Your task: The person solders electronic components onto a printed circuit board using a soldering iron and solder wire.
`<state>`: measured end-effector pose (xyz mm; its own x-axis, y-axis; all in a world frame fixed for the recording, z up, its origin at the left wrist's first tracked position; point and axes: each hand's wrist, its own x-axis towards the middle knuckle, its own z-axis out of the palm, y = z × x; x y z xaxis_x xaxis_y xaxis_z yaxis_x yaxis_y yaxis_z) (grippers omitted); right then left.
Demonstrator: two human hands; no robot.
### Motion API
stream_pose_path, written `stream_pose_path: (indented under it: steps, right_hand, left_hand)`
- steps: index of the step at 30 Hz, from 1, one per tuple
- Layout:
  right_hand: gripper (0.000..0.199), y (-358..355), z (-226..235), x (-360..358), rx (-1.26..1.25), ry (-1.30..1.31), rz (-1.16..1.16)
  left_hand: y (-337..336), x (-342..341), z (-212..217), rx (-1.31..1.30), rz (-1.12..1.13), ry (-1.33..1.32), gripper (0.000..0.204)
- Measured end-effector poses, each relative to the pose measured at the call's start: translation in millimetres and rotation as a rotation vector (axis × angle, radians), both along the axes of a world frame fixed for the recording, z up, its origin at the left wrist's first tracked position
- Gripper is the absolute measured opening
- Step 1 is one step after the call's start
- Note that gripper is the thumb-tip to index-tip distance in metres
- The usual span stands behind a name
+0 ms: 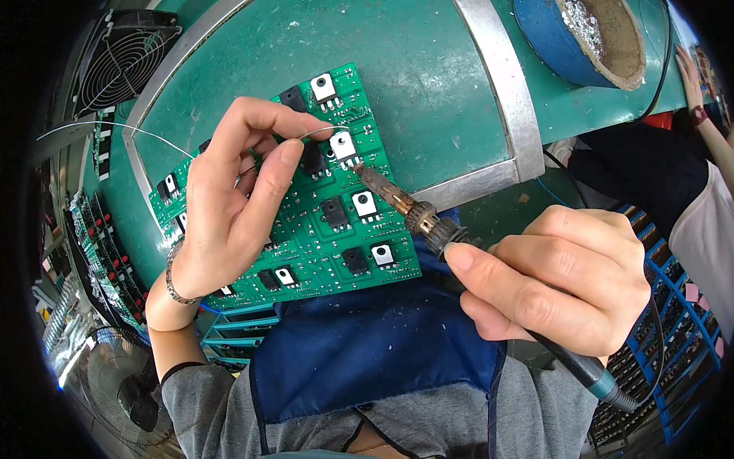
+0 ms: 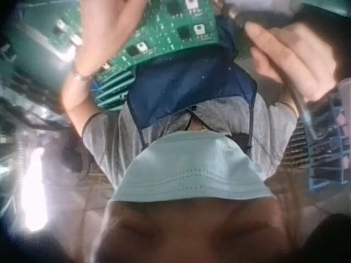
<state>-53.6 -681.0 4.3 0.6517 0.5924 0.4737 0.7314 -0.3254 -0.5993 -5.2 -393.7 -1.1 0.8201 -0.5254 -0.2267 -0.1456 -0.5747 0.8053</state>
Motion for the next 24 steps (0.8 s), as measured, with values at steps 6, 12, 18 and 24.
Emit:
stream_pose_path:
  steps: [6,12,18,24]
  right_hand:
    - [0.019,3.0,-3.4,-1.2,0.045,-0.018,-0.039]
    - [0.019,3.5,-3.8,-0.3,0.048,-0.023,-0.038]
    - [0.023,-3.2,9.9,-2.4,-0.016,0.043,-0.016]
    - [0.028,-13.5,17.9,-7.8,-0.076,0.027,-0.029]
  left_hand:
    - [0.3,-1.2,0.5,0.006,0.031,0.074,0.014]
    - [-0.8,-0.5,-3.3,-0.047,0.051,0.073,0.014]
    - [-1.2,-0.8,-2.9,-0.048,0.058,0.066,0.013]
    - [-2.3,-0.8,-3.3,-0.076,0.066,0.039,0.013]
